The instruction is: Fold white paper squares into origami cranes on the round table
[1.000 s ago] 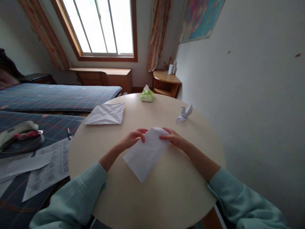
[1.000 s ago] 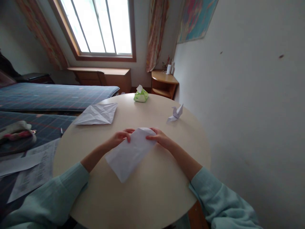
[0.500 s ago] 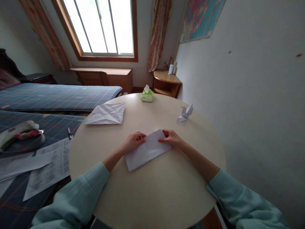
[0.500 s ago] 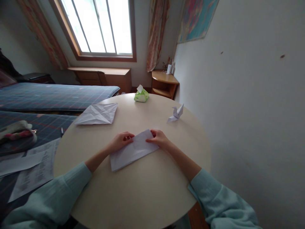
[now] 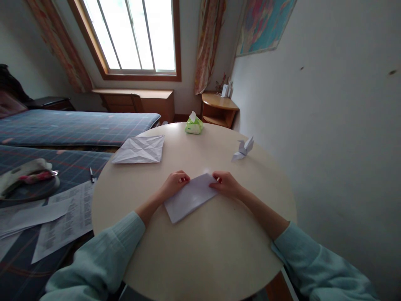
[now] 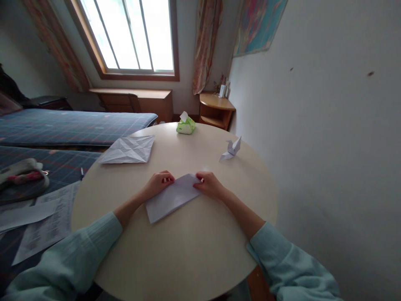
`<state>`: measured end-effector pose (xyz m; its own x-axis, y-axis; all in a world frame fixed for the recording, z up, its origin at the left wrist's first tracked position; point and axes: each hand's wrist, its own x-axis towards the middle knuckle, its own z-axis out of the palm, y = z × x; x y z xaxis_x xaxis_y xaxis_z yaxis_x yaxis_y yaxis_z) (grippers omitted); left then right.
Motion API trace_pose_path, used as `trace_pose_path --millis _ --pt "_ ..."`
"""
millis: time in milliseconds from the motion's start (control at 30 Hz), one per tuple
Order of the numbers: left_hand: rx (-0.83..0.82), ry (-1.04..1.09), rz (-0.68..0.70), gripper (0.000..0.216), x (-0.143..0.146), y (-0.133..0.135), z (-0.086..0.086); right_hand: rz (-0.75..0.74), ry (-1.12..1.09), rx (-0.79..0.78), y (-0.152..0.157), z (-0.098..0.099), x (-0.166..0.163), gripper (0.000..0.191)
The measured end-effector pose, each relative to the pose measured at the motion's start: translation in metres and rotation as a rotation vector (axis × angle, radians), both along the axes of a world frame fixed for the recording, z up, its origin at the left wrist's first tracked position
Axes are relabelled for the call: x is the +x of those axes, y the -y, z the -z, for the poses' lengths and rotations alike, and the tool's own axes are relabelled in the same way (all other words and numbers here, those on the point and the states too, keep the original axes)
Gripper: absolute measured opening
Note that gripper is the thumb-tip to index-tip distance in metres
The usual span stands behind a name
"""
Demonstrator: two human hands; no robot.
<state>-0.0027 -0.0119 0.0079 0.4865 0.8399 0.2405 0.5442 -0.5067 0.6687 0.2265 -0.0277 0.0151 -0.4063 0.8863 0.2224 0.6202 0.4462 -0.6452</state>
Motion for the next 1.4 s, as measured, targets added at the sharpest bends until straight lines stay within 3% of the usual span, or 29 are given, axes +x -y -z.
trace_pose_path --millis 133,267,400,533,633,767,867,967,1133,1400 --pt "0.078 -0.002 -0.016 0.013 -0.005 -0.003 0.002 -0.029 -0.013 0.210 0.002 0.006 -0.002 0.014" --pt "0.152 -0.028 0.068 0.017 -0.008 -0.004 0.004 -0.160 0.089 0.296 0.003 0.006 -0.001 0.024" --pt "0.227 -0.112 0.163 0.024 -0.008 -0.005 0.002 -0.274 0.134 0.252 0.007 -0.001 0.003 0.028" --pt "0.237 -0.233 0.212 0.029 -0.010 -0.001 -0.006 -0.361 0.077 0.120 0.012 -0.009 0.003 0.016" --pt "0.261 -0.357 0.224 0.031 -0.010 0.006 -0.011 -0.271 -0.010 0.110 0.010 -0.009 0.002 0.019" --pt "0.343 -0.512 0.245 0.034 -0.002 0.015 -0.007 -0.072 -0.079 0.253 0.005 -0.002 0.000 0.022" --pt "0.329 -0.584 0.196 0.039 0.004 0.017 -0.001 -0.153 0.031 0.317 0.007 0.005 -0.007 0.029" --pt "0.267 -0.610 0.154 0.045 0.005 0.015 0.002 -0.266 0.197 0.278 0.010 0.012 -0.016 0.038" --pt "0.228 -0.586 0.095 0.047 0.000 0.010 0.005 -0.239 0.338 0.184 0.011 0.012 -0.017 0.038" --pt "0.248 -0.529 0.042 0.044 -0.002 0.007 0.007 -0.223 0.292 0.142 -0.003 -0.005 0.018 0.023"
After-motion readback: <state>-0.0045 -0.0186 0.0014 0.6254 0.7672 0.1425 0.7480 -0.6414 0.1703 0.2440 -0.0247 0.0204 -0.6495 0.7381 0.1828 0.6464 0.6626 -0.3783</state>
